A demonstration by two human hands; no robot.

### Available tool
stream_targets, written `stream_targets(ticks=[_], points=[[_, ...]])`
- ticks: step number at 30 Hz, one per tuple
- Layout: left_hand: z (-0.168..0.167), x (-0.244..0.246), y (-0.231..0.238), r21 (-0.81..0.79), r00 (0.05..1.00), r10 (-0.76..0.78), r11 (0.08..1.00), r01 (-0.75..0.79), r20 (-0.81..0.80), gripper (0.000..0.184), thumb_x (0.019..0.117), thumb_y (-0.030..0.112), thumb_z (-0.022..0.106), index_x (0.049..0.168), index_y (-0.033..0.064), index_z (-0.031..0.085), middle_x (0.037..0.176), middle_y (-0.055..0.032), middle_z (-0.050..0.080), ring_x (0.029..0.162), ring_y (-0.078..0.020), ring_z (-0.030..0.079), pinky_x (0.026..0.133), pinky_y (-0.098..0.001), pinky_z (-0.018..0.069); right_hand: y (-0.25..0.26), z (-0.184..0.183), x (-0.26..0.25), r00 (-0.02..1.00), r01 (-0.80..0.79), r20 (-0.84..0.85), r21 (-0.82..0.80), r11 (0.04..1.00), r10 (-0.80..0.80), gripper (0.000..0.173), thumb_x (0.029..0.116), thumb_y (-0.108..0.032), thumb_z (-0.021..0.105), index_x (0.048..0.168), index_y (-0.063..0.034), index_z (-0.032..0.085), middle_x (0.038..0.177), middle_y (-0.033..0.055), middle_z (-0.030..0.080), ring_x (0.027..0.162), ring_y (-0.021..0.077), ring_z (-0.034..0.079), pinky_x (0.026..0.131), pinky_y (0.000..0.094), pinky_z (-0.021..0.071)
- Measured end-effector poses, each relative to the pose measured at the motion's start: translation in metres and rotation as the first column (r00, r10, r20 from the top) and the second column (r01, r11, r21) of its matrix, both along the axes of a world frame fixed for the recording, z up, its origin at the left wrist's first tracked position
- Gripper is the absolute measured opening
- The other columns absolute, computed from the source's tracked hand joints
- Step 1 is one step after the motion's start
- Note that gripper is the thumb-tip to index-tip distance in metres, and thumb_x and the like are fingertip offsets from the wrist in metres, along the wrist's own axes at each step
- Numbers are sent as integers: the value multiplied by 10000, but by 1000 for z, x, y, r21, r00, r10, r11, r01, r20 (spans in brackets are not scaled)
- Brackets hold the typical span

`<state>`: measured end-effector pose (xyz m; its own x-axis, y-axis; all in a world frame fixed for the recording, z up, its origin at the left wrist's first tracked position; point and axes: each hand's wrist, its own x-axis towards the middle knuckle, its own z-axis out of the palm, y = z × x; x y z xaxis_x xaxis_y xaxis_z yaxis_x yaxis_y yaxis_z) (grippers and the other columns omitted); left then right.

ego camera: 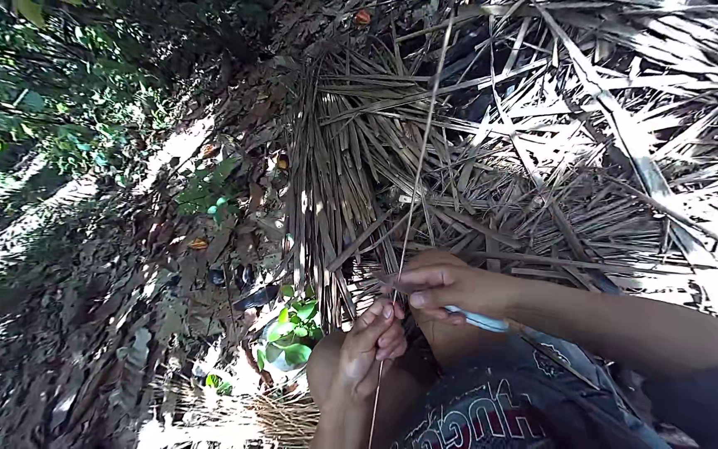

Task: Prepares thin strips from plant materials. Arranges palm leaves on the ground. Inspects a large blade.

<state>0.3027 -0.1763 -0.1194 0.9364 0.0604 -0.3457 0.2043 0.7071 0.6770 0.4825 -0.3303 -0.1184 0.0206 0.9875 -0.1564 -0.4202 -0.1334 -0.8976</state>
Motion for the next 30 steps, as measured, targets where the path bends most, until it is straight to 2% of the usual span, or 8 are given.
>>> stream_targets(ticks=[3,7,9,13,20,23,27,30], points=[[-5,-22,4,51,1000,-26,998,27,-14,91,991,266,656,967,189,698,561,155,475,466,52,455,463,-120,387,-2,14,33,968,245,45,1,969,-245,300,1069,-164,457,1327,-114,602,665,-104,483,511,-44,440,479,106,390],[-15,-47,6,51,998,-5,999,8,-55,102,958,283,704,946,183,717,565,148,490,464,50,467,456,-121,391,-5,25,74,868,495,-6,87,865,-496,302,1075,-117,388,1314,-117,571,645,-103,457,476,-36,423,444,115,385],[-16,-48,6,20,999,11,1000,-10,-50,110,962,278,702,945,170,714,562,142,488,464,46,471,458,-122,400,-4,21,49,910,415,3,39,909,-416,345,1070,-156,414,1385,-145,554,640,-66,459,465,-11,425,437,137,390],[-14,-42,10,-22,999,49,999,-50,-24,103,956,263,703,940,163,723,566,136,505,462,46,472,455,-118,396,9,-3,-9,998,-58,-31,-24,998,57,413,1068,-193,472,1480,-164,473,726,-79,486,525,-11,457,476,139,404],[-33,-89,30,-17,998,-60,998,60,-5,125,987,285,661,979,180,729,577,154,514,479,58,487,475,-114,414,2,26,89,891,435,51,187,881,-451,314,1070,-136,376,1310,-104,575,627,-123,461,477,-50,432,444,108,386],[-36,-94,29,-47,999,-46,998,44,-25,126,983,284,669,950,173,722,571,146,510,473,50,487,473,-119,417,5,30,82,908,404,44,179,897,-417,315,1066,-140,393,1332,-128,560,620,-103,451,475,-29,439,447,127,396],[-37,-94,32,-74,999,-31,997,32,17,128,993,264,657,977,156,723,586,135,523,485,42,498,482,-126,426,8,14,45,987,145,57,57,988,-148,328,1054,-148,451,1366,-146,551,653,-90,461,495,-37,442,468,114,401],[-35,-103,30,-32,999,-45,998,45,-20,118,988,283,664,951,186,719,586,152,510,488,56,483,483,-115,410,3,19,98,925,345,108,155,926,-363,306,1062,-128,400,1315,-121,572,641,-131,472,491,-62,424,464,99,376]])
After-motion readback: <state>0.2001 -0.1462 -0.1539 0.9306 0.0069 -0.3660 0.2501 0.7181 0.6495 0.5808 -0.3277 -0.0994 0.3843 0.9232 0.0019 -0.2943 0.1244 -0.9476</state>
